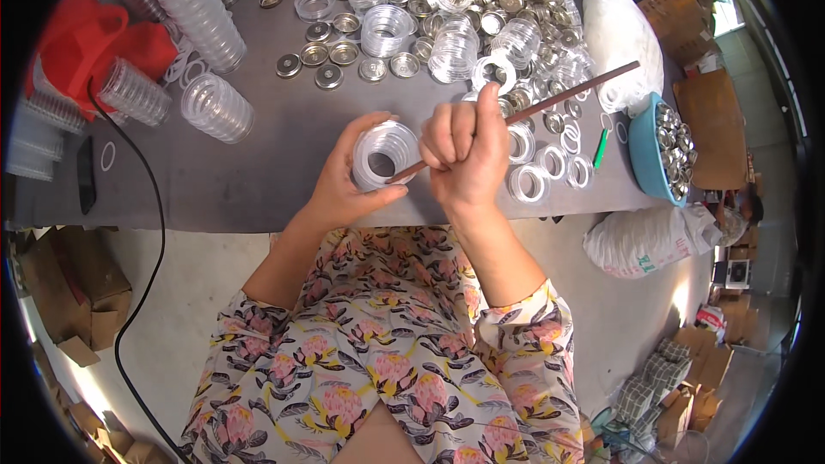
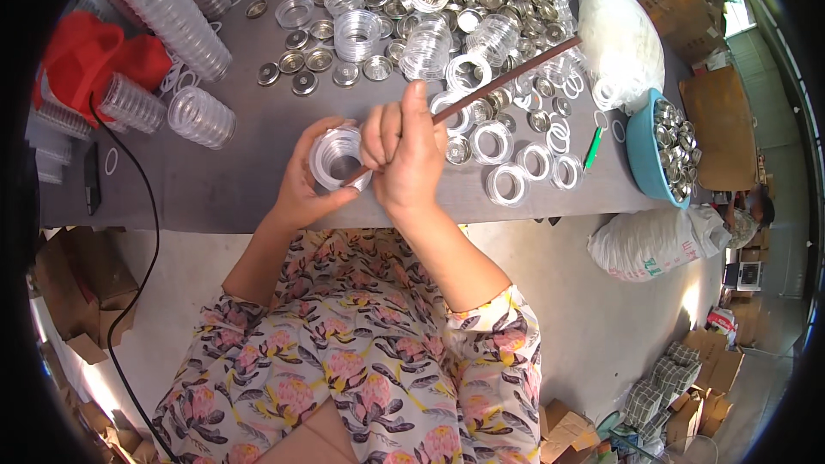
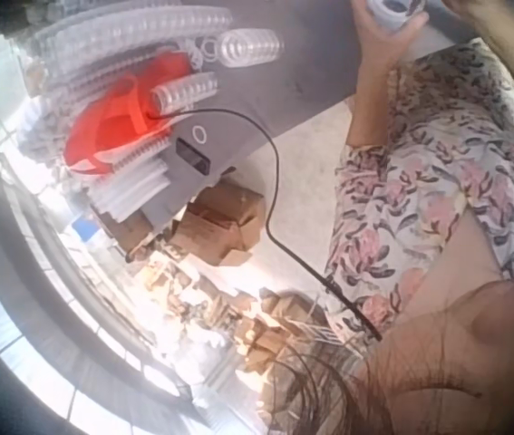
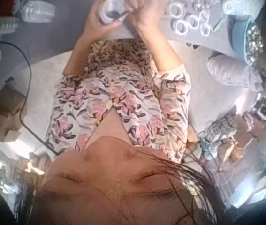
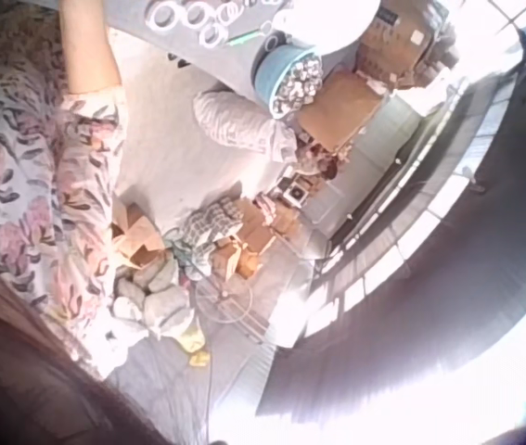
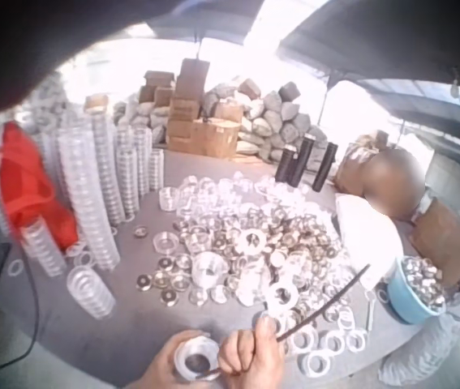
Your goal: The person sits at a table and assembles clear plastic containers by placing white rubber rings into the grooves of the container bodies. They use a thin wooden stick to press the rings into place and occasionally adjust the position of the containers and metal lids on the table.
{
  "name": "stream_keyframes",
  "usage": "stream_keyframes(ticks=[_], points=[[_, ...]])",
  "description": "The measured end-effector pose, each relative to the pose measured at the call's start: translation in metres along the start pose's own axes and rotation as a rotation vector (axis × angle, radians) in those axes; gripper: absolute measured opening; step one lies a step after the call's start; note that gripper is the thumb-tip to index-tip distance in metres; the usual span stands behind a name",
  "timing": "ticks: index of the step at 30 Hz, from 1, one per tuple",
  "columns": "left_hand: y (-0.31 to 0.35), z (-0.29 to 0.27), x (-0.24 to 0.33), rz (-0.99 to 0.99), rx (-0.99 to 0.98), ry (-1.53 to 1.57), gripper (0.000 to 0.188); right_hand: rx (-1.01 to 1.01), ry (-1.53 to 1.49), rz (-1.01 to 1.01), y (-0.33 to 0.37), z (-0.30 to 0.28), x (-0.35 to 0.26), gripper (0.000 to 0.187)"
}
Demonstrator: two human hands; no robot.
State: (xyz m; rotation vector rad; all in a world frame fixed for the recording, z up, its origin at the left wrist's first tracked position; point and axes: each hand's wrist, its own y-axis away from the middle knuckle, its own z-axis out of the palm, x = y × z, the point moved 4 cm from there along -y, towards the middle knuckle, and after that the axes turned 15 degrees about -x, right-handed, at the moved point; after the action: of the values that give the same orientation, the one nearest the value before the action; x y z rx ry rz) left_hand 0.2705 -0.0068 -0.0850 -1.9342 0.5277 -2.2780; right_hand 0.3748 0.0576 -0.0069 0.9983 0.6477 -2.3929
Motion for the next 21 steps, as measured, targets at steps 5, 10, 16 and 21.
stream_keyframes(ticks=[5, 10, 16, 21], points=[[-0.001, -0.002, -0.004, 0.026, 0.008, -0.069, 0.082, -0.037, -0.015, -0.075, -0.013, 0.006, 0.014, 0.057], [0.000, -0.001, 0.002, 0.021, 0.028, -0.057, 0.073, -0.129, -0.119, -0.181, -0.007, 0.003, -0.001, 0.055], [-0.001, -0.007, 0.020, 0.166, 0.037, -0.598, 0.035, -0.050, 0.243, -0.308, 0.002, 0.000, -0.018, 0.055], [-0.002, -0.006, 0.022, 0.122, 0.068, -0.647, 0.035, -0.060, 0.325, -0.433, 0.001, 0.002, -0.011, 0.055]])
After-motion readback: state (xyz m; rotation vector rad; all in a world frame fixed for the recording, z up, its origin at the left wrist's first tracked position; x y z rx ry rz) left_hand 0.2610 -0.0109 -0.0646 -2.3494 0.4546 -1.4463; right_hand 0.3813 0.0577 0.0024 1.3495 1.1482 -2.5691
